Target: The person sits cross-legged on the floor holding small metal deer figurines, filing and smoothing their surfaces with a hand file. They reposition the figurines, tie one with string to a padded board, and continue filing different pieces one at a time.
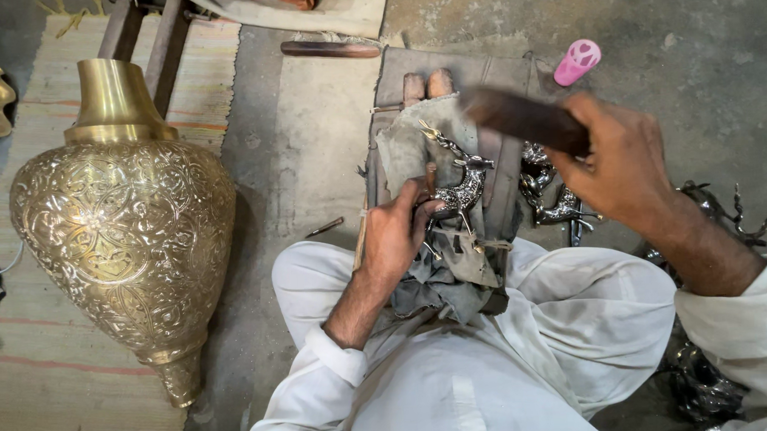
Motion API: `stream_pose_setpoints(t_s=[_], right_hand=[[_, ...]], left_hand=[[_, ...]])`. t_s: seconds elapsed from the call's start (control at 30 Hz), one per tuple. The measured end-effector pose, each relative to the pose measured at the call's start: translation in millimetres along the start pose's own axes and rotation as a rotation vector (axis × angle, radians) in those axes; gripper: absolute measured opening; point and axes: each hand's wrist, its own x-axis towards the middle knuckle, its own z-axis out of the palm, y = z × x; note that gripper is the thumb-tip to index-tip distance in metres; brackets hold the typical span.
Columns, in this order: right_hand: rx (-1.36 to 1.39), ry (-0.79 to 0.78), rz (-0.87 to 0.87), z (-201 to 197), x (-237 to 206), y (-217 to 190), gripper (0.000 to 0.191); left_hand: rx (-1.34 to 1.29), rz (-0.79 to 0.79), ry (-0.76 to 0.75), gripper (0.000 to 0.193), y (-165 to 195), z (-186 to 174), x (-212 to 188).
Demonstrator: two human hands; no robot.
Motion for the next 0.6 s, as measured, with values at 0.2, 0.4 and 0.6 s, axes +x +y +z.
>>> stream_pose_setpoints(t_s=[0.2, 0.4, 0.6], right_hand=[[-0.37, -0.092, -0.232, -8, 5, -11, 0.044], [-0.415, -0.152, -0.162, -13, 9, -15, 0.042], [-0.416, -0.269, -0.081, -12, 7, -14, 0.041]], left_hand=[[0.096, -0.032, -0.011, 0.028, 0, 3, 0], [0.047, -0.004, 0.009, 0.028, -4, 5, -2], [0.139, -0.078, -0.058, 0.03, -11, 8, -6]])
